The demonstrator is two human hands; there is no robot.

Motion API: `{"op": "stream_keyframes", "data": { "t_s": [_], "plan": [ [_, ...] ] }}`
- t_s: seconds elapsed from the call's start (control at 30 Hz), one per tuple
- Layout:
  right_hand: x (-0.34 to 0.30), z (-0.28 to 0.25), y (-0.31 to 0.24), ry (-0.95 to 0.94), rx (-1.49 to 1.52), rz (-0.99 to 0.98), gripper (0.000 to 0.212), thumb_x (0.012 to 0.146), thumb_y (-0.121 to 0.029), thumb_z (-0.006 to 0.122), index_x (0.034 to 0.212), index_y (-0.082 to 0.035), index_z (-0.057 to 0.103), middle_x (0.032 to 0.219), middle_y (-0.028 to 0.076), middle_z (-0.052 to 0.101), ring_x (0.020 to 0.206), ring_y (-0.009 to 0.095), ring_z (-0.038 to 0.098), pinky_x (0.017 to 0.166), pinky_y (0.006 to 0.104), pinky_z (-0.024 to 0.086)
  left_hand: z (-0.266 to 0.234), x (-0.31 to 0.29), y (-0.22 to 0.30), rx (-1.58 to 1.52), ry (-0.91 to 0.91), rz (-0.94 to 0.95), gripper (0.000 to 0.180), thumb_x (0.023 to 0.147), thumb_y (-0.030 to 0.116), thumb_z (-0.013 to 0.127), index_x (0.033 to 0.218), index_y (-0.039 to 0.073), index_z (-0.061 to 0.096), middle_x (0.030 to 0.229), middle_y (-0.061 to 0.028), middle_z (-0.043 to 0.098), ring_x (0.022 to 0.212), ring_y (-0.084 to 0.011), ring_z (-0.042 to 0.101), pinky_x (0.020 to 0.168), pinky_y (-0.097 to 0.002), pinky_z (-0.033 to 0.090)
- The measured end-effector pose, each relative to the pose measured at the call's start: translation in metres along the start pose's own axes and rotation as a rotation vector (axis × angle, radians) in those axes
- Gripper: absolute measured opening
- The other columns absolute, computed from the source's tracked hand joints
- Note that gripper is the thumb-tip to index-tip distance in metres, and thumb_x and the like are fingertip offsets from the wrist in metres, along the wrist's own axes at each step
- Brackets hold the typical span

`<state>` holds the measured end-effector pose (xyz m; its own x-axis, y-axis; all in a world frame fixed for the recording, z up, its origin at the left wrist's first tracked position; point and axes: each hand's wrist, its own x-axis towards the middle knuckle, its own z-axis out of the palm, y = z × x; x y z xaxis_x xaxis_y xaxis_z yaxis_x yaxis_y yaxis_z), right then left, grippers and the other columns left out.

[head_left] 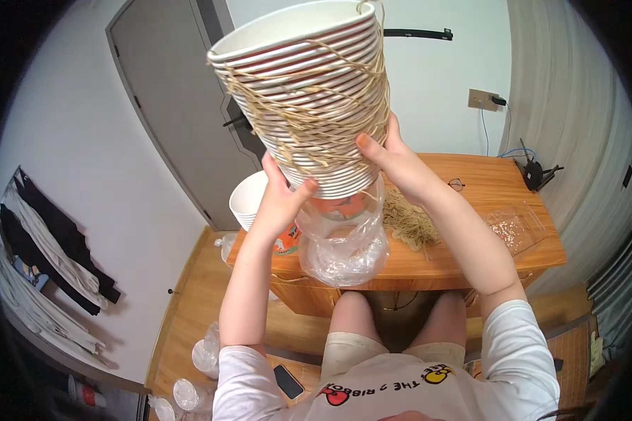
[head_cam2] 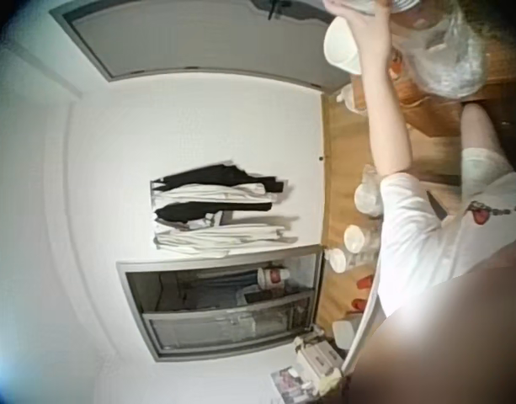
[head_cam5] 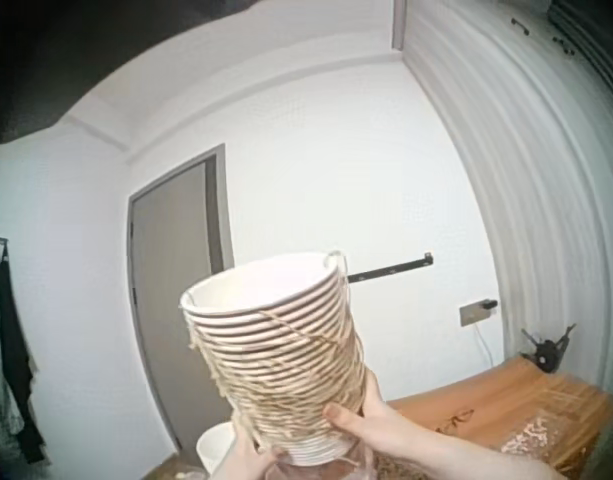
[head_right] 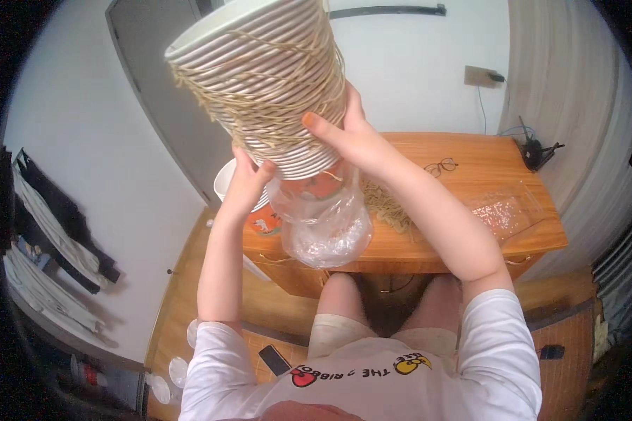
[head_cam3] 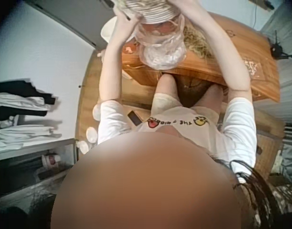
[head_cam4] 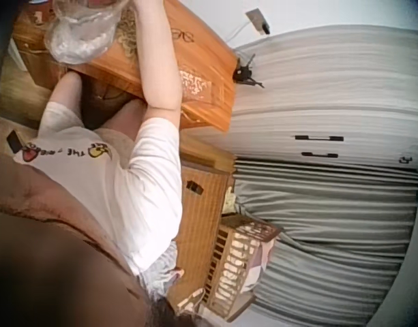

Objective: Threading string handles through holes in paper buckets and stacking them into plastic bags for packaging.

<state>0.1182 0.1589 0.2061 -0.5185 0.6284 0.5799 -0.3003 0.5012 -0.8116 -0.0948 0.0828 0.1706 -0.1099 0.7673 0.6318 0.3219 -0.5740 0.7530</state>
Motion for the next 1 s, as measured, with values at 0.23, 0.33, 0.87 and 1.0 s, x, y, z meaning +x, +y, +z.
{"op": "stream_keyframes", "data": {
  "t_s": [0.23, 0.33, 0.87, 1.0],
  "plan": [
    [-0.011, 0.000, 0.039, 0.004, -0.040, 0.185, 0.093, 0.093, -0.050, 0.059, 0.152, -0.009, 0.001, 0.156, 0.016, 0.021, 0.145, 0.028, 0.019, 0.118, 0.0425, 0.018, -0.006, -0.007, -0.039, -0.082, -0.082, -0.211, 0.095, 0.075, 0.021, 0.082, 0.137, -0.002, 0.013, 0.137, -0.0227, 0.042, 0.129, -0.0271, 0.043, 0.111, -0.0383, 0.033],
    [-0.019, 0.000, 0.058, 0.033, -0.026, 0.199, 0.104, 0.089, -0.051, 0.065, 0.151, -0.003, -0.003, 0.154, 0.023, 0.020, 0.144, 0.033, 0.020, 0.117, 0.0435, 0.021, -0.006, -0.011, -0.049, 0.017, -0.104, -0.239, 0.084, 0.073, 0.018, 0.083, 0.126, -0.002, 0.021, 0.131, -0.0216, 0.045, 0.126, -0.0262, 0.046, 0.109, -0.0361, 0.036],
    [-0.048, -0.003, 0.116, -0.001, -0.133, 0.316, 0.091, 0.093, -0.046, 0.061, 0.152, -0.008, 0.002, 0.154, 0.021, 0.023, 0.143, 0.032, 0.023, 0.116, 0.0430, 0.022, -0.005, -0.041, -0.117, 0.025, -0.187, -0.301, 0.092, 0.069, 0.026, 0.087, 0.127, -0.003, 0.023, 0.136, -0.0209, 0.039, 0.129, -0.0265, 0.042, 0.110, -0.0358, 0.034],
    [-0.049, -0.002, 0.119, 0.049, -0.039, 0.394, 0.093, 0.090, -0.045, 0.065, 0.150, -0.002, 0.008, 0.150, 0.024, 0.028, 0.141, 0.034, 0.028, 0.116, 0.0426, 0.024, -0.002, -0.044, -0.109, 0.106, -0.197, -0.305, 0.096, 0.071, 0.028, 0.086, 0.131, -0.004, 0.018, 0.139, -0.0233, 0.039, 0.131, -0.0284, 0.041, 0.111, -0.0362, 0.033]
  ]
}}
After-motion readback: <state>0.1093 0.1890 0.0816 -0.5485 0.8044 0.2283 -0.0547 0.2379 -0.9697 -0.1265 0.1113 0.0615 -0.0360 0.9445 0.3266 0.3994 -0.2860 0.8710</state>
